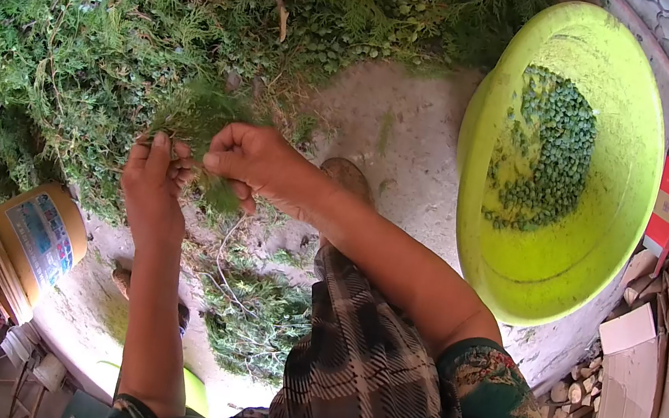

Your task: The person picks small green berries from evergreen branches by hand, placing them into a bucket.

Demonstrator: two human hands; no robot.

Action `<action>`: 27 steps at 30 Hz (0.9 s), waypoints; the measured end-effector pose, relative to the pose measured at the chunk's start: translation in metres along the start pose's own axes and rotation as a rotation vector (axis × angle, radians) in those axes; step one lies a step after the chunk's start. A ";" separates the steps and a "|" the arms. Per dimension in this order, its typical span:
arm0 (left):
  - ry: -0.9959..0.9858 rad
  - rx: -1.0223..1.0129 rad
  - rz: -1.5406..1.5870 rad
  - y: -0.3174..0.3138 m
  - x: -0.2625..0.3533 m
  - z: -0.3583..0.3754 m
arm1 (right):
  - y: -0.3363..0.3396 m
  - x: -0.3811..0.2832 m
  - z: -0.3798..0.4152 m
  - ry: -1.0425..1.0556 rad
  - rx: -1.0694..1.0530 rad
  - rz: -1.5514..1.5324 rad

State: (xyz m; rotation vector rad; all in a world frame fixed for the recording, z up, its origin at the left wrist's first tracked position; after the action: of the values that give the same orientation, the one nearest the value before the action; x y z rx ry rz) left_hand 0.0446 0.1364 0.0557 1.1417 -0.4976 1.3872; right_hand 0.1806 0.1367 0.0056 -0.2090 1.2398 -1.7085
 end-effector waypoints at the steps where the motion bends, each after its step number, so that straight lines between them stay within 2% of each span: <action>1: 0.147 -0.017 0.162 -0.001 -0.011 -0.002 | -0.002 -0.001 0.001 0.033 -0.023 -0.106; 5: 0.180 0.013 0.287 -0.012 -0.017 -0.006 | 0.002 0.018 -0.003 0.020 -0.085 -0.350; 7: 0.085 0.094 0.073 -0.016 -0.009 -0.005 | 0.009 0.023 -0.007 0.058 0.046 -0.432; 8: 0.085 0.091 0.072 -0.019 -0.008 -0.004 | 0.011 0.020 -0.005 0.060 0.048 -0.433; 10: -0.104 0.085 -0.084 -0.023 0.003 -0.001 | 0.006 0.007 0.002 0.017 -0.010 -0.465; 11: -0.105 0.083 -0.083 -0.024 0.003 -0.001 | 0.008 0.006 0.002 0.019 -0.008 -0.465; 14: -0.214 0.081 -0.107 -0.025 0.004 0.002 | 0.013 0.010 -0.004 0.069 0.001 -0.293; 16: -0.092 0.067 -0.031 -0.021 -0.007 0.002 | 0.014 0.020 -0.007 0.026 -0.008 -0.154; 17: -0.091 0.066 -0.030 -0.019 -0.011 0.001 | 0.016 0.022 -0.006 0.026 -0.008 -0.154; 19: 0.175 0.116 0.007 -0.010 -0.035 -0.002 | 0.017 0.016 -0.001 0.088 0.081 0.007; 23: 0.187 0.190 0.030 0.011 -0.050 -0.016 | 0.024 0.011 0.011 0.171 0.096 -0.078; 25: 0.123 0.322 -0.019 0.035 -0.037 -0.025 | 0.065 -0.005 0.024 0.420 0.387 -0.032; 26: 0.140 0.315 -0.027 0.044 -0.035 -0.028 | 0.075 -0.008 0.028 0.413 0.386 -0.032; 27: 0.145 0.318 -0.029 0.051 -0.038 -0.030 | 0.087 -0.013 0.034 0.384 0.517 0.061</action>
State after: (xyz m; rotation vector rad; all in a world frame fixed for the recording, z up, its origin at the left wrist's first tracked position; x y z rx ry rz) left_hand -0.0198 0.1324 0.0278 1.2832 -0.1582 1.5476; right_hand 0.2603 0.1250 -0.0432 0.4796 1.0070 -2.0089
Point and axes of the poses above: each hand's wrist, its own z-axis away from the middle knuckle, its own y-axis out of the back of the hand, x = y × z, the point moved 5 cm from there along -z, towards the middle knuckle, and after that the axes turned 13 degrees about -z, right-handed, at the moved point
